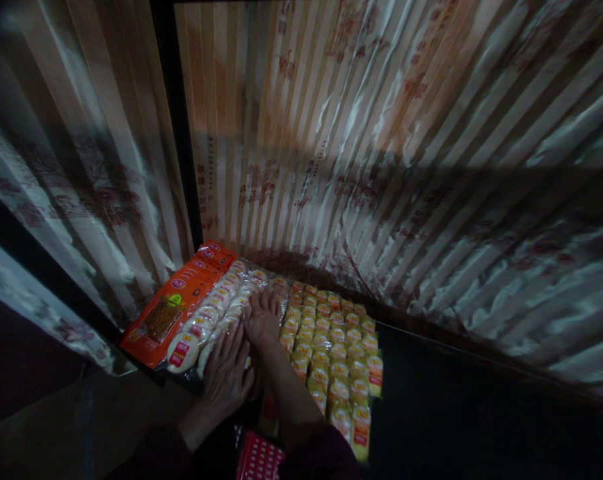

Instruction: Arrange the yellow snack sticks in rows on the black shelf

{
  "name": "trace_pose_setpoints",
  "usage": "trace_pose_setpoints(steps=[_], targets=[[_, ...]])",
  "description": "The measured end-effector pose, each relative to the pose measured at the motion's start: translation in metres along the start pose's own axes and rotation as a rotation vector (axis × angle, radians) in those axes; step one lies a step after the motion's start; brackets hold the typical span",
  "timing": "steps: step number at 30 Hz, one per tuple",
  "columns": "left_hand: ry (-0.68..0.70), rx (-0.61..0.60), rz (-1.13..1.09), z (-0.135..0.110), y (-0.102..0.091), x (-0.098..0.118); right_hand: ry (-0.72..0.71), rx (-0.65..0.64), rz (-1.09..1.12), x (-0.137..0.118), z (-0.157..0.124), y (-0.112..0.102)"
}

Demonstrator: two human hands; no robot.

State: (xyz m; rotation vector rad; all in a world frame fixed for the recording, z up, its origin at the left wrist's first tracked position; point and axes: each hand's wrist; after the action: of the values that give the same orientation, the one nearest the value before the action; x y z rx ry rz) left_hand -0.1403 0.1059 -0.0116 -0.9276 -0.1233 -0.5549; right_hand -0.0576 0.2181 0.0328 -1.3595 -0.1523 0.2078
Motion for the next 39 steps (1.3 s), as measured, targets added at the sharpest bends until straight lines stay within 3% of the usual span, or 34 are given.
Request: trace_pose_setpoints(steps=[15, 29, 39], targets=[[-0.029, -0.043, 0.039, 0.000, 0.005, -0.007, 0.002, -0.069, -0.067, -0.009, 0.005, 0.000], [-0.022, -0.002, 0.030, 0.000, 0.005, -0.007, -0.038, -0.092, -0.057, -0.007, 0.008, 0.003], [-0.034, 0.147, 0.012, -0.005, -0.020, -0.005, -0.111, -0.037, -0.056, -0.021, 0.007, -0.016]])
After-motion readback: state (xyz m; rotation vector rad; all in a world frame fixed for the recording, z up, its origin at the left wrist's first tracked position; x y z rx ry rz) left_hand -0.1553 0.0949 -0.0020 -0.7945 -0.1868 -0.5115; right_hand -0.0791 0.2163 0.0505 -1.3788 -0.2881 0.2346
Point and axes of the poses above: each hand's wrist, its own z-axis towards the middle knuckle, its own y-axis out of the palm, x = y × z, and after that the axes turned 14 degrees about -z, right-handed
